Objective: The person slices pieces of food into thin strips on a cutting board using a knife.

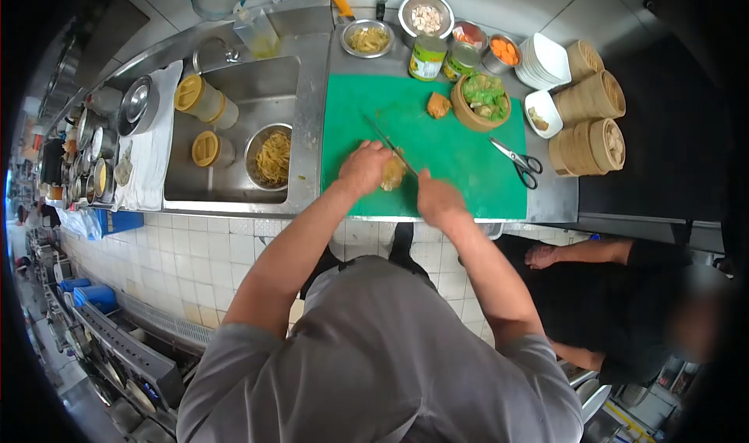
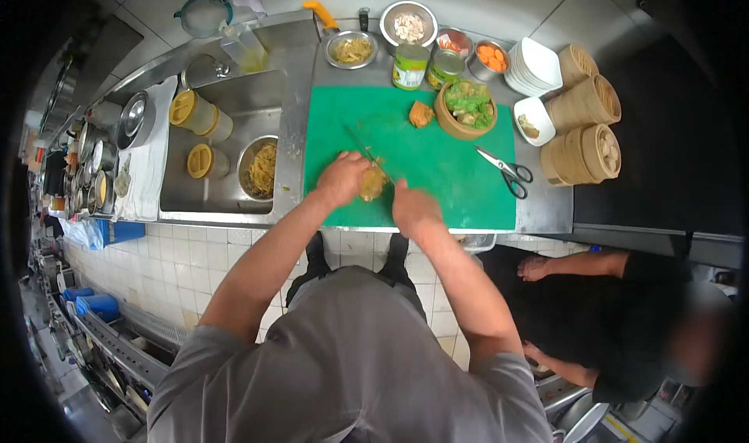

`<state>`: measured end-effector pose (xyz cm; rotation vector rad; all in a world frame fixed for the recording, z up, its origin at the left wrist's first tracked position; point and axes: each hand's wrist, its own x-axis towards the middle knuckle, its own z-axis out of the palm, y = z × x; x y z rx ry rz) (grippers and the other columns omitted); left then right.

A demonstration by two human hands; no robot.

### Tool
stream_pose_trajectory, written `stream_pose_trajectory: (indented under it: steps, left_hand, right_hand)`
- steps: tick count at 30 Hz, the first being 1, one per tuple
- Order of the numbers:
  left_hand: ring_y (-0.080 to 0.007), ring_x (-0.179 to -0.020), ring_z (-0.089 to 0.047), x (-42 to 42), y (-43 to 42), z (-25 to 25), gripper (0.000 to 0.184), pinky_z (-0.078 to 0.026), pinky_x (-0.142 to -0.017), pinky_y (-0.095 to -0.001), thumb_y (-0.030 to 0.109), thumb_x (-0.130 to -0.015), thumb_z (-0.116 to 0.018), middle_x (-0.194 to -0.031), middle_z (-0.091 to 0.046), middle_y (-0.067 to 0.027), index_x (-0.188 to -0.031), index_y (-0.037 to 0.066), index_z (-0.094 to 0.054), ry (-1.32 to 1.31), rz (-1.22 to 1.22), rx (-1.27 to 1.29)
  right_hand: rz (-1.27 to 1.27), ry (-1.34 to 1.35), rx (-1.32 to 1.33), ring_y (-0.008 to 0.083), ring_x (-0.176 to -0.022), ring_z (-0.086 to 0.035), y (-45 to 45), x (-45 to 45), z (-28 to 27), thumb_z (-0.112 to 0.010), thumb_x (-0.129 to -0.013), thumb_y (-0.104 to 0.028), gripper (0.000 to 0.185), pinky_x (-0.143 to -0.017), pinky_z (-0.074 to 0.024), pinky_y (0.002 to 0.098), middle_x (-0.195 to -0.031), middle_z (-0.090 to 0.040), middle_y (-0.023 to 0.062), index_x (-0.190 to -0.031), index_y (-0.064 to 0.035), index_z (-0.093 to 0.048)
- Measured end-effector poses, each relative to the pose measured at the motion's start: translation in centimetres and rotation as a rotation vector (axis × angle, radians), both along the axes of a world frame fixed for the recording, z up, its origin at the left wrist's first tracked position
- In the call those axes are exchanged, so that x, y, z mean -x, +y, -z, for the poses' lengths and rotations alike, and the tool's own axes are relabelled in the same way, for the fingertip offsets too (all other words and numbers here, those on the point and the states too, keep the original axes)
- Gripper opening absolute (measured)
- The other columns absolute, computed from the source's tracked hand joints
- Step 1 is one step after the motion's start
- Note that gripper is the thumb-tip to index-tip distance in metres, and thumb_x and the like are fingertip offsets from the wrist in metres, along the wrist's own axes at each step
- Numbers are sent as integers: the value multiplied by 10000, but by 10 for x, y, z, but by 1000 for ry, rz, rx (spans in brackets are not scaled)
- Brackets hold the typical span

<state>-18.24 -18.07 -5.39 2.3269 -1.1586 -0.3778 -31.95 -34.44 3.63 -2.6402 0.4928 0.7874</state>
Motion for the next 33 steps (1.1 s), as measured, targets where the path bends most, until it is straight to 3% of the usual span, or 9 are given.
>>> stream_pose_trajectory:
  steps: [2, 6, 12, 17, 19, 24, 30, 33]
  left_hand:
    - [-378, -1213, -625, -5, -3, 0, 320, -499, -1100, -488, 10, -882, -645, -1193, -670, -144, -1188, 73, -718, -31, 2, -9]
    - [-367, -1184, -643, -10, -5, 1, 285, -478, -1137, -478, 7, -898, -635, -1173, -682, -143, -1160, 72, -727, -34, 20, 1]
    - [-359, -1154, -646, -6, -3, 12, 265, -479, -1114, -481, 16, -912, -634, -1142, -689, -135, -1146, 73, -744, -65, 17, 49]
    - [-368, -1230, -621, -11, -5, 8, 323, -529, -1069, -468, 35, -879, -656, -1220, -682, -119, -1178, 110, -751, -21, 30, 28]
    - [-371, -1154, -621, -2, -1, -5, 215, -509, -1047, -488, 7, -899, -654, -1117, -683, -131, -1089, 61, -737, 15, -23, 61]
    - [-393, -1143, -610, -5, 1, 11, 201, -518, -1015, -493, 12, -882, -691, -1119, -681, -139, -1078, 57, -707, -5, -41, 115]
    - [-405, -1125, -611, -8, 2, -1, 200, -515, -1016, -501, 16, -874, -708, -1106, -676, -153, -1071, 49, -692, -20, -8, 122]
    - [-394, -1117, -619, -8, -1, -2, 180, -506, -1032, -500, 13, -866, -712, -1094, -673, -153, -1041, 50, -685, -20, -32, 115]
  right_hand:
    - [24, -60, 15, 490, -1101, -730, 4, 14, 39, -439, -1035, -79, 253, -938, -571, 587, -1135, -749, 323, -1253, 6, -535]
    - [74, -178, -84, 493, -1084, -737, 5, -11, 57, -446, -1030, -76, 255, -937, -580, 571, -1111, -756, 317, -1250, 23, -528]
    - [36, -42, -33, 508, -1089, -727, 12, 5, 8, -419, -1039, -88, 243, -940, -572, 589, -1136, -745, 335, -1236, 18, -514]
    - [99, -104, -69, 503, -1105, -725, 11, -13, 50, -422, -1040, -85, 274, -959, -571, 581, -1161, -740, 340, -1270, 28, -520]
    - [112, -135, -122, 503, -1111, -725, 14, -16, 45, -425, -1040, -83, 278, -968, -571, 577, -1167, -738, 344, -1277, 28, -517]
    - [56, -13, -13, 510, -1098, -725, 19, 5, 15, -445, -1028, -69, 252, -948, -570, 583, -1139, -739, 349, -1254, 26, -502]
    - [120, -146, -127, 509, -1102, -728, 21, -21, 45, -464, -1019, -77, 283, -967, -573, 574, -1146, -744, 339, -1279, 28, -506]
    - [67, -45, -63, 515, -1093, -728, 18, -26, 12, -459, -1023, -80, 247, -963, -570, 581, -1145, -745, 336, -1246, 14, -510]
